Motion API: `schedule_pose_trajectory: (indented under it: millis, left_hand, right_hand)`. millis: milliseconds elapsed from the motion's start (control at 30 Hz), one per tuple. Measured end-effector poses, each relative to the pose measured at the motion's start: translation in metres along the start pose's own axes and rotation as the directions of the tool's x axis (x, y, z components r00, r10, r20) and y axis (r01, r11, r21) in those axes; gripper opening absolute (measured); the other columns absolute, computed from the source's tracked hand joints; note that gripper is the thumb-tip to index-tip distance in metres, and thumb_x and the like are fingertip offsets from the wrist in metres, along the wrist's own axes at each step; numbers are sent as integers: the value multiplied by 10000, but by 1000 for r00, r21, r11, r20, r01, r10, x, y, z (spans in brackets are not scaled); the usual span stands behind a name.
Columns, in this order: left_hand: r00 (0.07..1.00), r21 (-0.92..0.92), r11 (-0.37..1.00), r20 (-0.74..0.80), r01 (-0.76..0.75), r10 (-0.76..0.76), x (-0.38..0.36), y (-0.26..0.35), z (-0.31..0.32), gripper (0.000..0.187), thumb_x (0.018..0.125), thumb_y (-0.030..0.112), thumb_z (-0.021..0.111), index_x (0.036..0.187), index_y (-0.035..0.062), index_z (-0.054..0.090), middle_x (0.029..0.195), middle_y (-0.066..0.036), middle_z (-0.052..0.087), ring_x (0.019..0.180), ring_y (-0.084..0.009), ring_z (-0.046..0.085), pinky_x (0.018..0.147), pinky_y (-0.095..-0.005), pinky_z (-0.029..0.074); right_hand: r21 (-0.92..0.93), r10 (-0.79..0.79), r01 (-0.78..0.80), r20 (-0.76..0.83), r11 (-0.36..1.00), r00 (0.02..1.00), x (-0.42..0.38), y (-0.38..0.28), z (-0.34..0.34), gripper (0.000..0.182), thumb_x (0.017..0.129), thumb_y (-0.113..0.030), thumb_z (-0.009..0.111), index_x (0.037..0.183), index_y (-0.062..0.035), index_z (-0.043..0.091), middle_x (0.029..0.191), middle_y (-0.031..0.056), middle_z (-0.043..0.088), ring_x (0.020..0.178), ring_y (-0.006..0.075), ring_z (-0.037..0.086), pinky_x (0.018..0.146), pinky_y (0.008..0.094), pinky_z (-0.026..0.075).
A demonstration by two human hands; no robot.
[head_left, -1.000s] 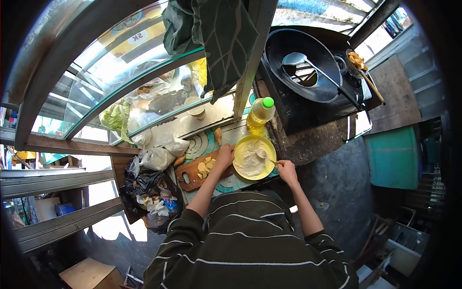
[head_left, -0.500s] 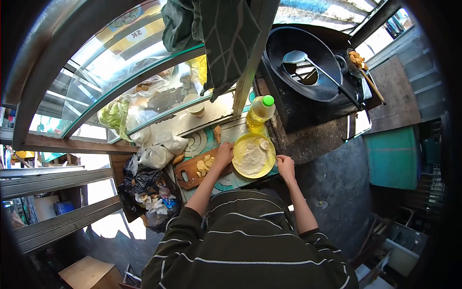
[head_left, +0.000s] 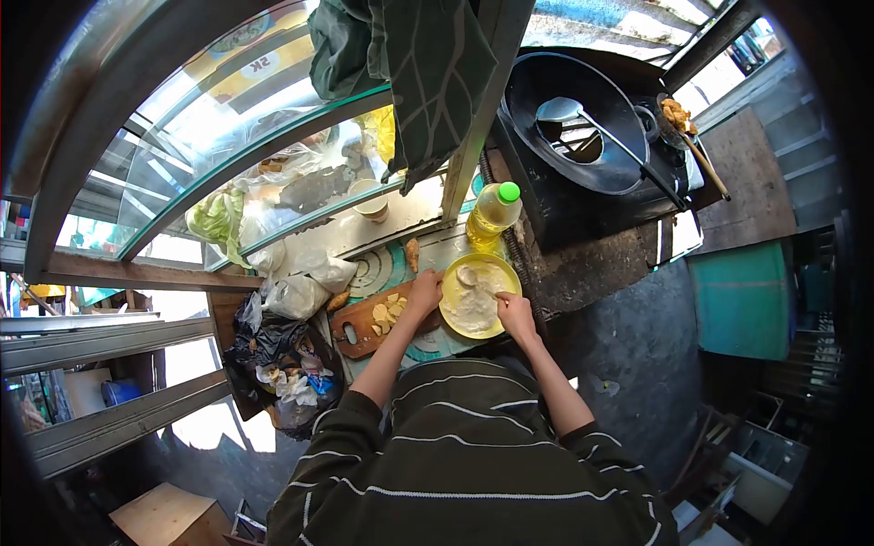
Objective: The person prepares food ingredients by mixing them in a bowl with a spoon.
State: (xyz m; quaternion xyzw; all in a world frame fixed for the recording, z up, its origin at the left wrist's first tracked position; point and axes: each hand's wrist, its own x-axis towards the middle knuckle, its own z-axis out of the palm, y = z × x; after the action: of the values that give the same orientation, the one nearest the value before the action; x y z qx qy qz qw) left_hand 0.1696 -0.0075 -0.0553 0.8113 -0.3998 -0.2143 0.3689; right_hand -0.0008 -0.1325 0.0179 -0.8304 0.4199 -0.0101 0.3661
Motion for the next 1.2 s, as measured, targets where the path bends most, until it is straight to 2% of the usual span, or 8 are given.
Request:
schedule_pose_trajectory:
  millis: [67, 267, 400, 600, 733, 933, 1067, 1200]
  left_hand:
    - [1000, 24, 1000, 2, -3, 3, -1, 3, -1, 158, 754, 76, 498, 871, 46, 598, 721, -210, 519, 732, -388, 523, 644, -448, 421]
    - [1000, 8, 1000, 5, 12, -12, -2, 1, 0, 181, 755, 91, 506, 902, 60, 608, 732, -207, 522, 734, -384, 527, 646, -447, 422]
    - [1000, -13, 1000, -7, -11, 11, 0, -2, 1, 192, 756, 89, 504, 914, 63, 610, 736, -206, 522, 734, -382, 528, 648, -445, 423]
    - [1000, 14, 1000, -3, -6, 6, -2, 0, 1, 204, 752, 87, 506, 927, 63, 608, 733, -207, 520, 743, -385, 528, 654, -444, 423]
    - [1000, 42, 999, 10, 12, -13, -1, -3, 2, 214, 750, 89, 507, 937, 70, 610, 734, -208, 522, 743, -386, 527, 656, -442, 425]
    - [1000, 32, 999, 8, 26, -26, -3, -1, 0, 219, 754, 104, 508, 945, 88, 613, 740, -206, 526, 746, -383, 530, 658, -440, 428]
    - [1000, 19, 1000, 3, 23, -23, -1, 1, 0, 214, 757, 108, 507, 939, 90, 616, 742, -203, 527, 745, -381, 531, 659, -437, 428]
    - [999, 50, 998, 16, 33, -34, 1, 3, -1, 209, 759, 110, 507, 934, 86, 617, 744, -203, 528, 745, -381, 531, 658, -436, 429]
  right_hand:
    - [-97, 43, -35, 86, 995, 995, -4, -3, -12, 246, 751, -118, 487, 877, -9, 667, 804, 224, 617, 785, 356, 614, 754, 394, 483]
    - [-67, 63, -68, -74, 995, 995, 9, -4, -12, 247, 767, -124, 480, 892, -7, 660, 812, 229, 611, 770, 370, 608, 735, 398, 487]
    - [-182, 73, -39, 182, 983, 981, -4, -23, -16, 249, 758, -132, 478, 872, -25, 672, 810, 226, 615, 793, 358, 610, 766, 419, 476]
    - [-110, 79, -81, -27, 991, 997, 6, -13, -24, 239, 775, -122, 482, 888, -6, 658, 816, 237, 608, 782, 358, 610, 739, 418, 482]
    - [-157, -32, 63, 194, 986, 981, -8, -16, -8, 238, 765, -126, 489, 892, -37, 669, 804, 235, 608, 791, 367, 607, 757, 412, 481]
    - [-93, 12, -17, -46, 995, 999, -10, 20, -42, 226, 781, -100, 490, 902, -10, 658, 783, 221, 613, 758, 344, 620, 707, 402, 494]
    - [-127, -128, 133, 41, 983, 991, -20, 10, -12, 200, 789, -140, 491, 906, -65, 635, 701, 245, 580, 721, 414, 583, 649, 491, 475]
    - [-235, -53, 100, 198, 967, 979, -34, 16, -45, 212, 767, -139, 529, 907, -63, 668, 770, 222, 606, 736, 361, 606, 700, 430, 486]
